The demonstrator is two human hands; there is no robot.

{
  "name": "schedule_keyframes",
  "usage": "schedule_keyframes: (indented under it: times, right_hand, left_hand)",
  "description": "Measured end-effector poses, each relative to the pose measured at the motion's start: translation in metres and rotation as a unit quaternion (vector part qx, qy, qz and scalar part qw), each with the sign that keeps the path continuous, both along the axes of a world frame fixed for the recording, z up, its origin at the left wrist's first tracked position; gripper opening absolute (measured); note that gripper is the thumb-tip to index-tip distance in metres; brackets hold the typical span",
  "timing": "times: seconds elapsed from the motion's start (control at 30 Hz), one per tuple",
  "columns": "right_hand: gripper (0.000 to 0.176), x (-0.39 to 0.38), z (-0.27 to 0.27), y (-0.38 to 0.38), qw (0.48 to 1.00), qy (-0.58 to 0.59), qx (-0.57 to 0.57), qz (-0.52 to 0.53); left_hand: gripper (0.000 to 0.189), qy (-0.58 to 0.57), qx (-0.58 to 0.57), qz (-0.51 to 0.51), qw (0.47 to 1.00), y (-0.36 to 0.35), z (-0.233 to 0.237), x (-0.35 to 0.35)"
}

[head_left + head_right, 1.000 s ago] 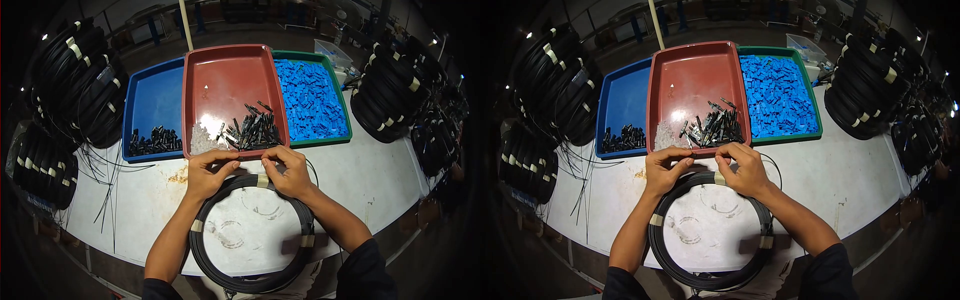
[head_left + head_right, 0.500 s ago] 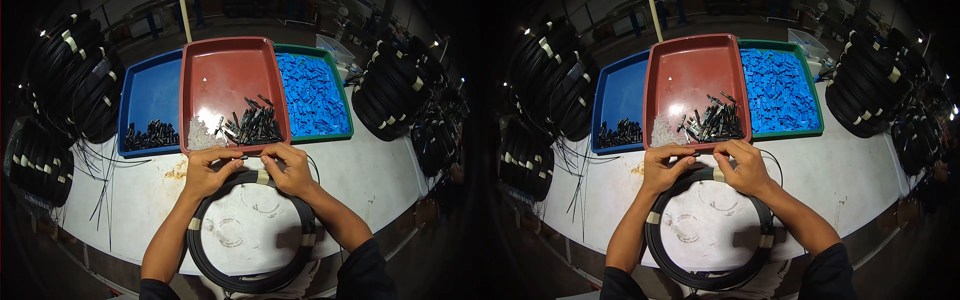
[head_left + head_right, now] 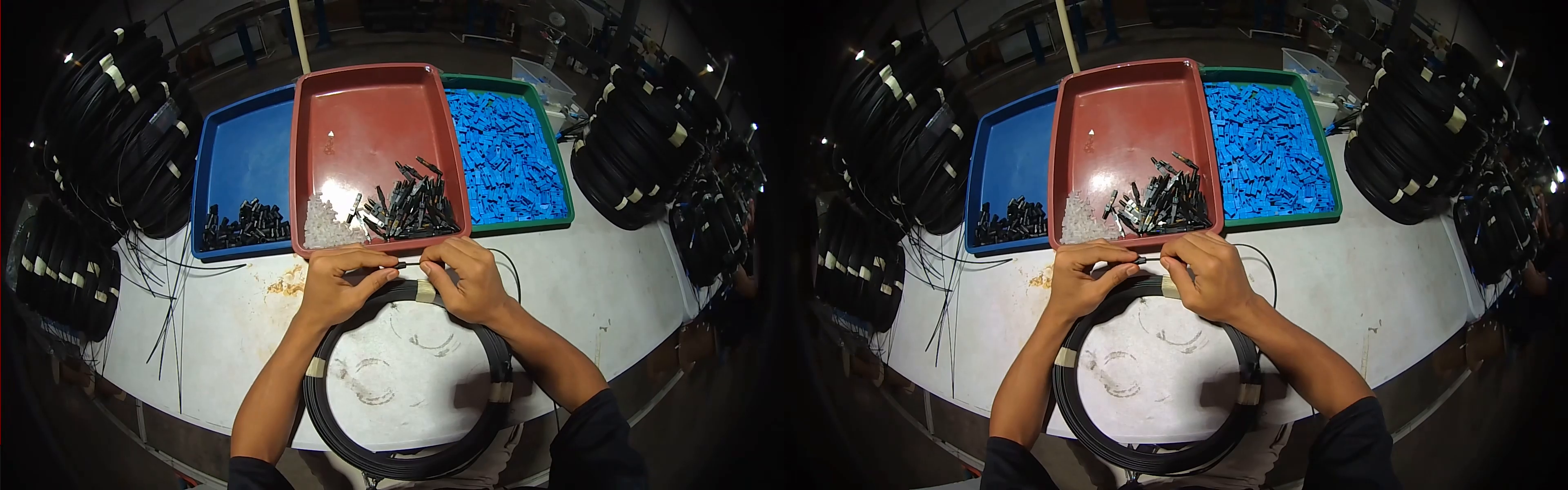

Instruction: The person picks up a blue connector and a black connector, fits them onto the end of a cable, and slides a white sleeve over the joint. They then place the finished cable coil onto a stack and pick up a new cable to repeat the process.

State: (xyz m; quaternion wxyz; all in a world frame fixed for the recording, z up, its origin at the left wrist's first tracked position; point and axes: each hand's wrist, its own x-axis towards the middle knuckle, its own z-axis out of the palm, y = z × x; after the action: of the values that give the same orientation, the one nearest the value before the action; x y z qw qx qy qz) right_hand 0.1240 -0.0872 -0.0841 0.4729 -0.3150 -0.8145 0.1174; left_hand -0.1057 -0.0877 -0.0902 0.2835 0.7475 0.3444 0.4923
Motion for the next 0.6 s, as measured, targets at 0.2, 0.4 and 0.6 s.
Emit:
schedule_keyframes:
  times: [0.2,0.4,0.6]
  right_hand:
    - [0.005,0.0005,-0.0003,-0.0006,0.999,-0.03,0.027,0.015]
    - [0.007,-0.0009,-0.0015,-0.0001,0.999,-0.021,0.023,0.015]
    - [0.014,-0.0015,-0.0018,-0.0001,0.998,-0.046,0.027,0.015]
  left_hand:
    - [0.016,0.024,0.026,-0.026,0.999,-0.0001,0.0033,0.0029]
    - [0.015,0.012,0.011,0.007,1.0,-0.0044,0.0052,0.0065]
    - [0.009,0.032,0.047,0.009,0.998,-0.0009,0.001,0.0004]
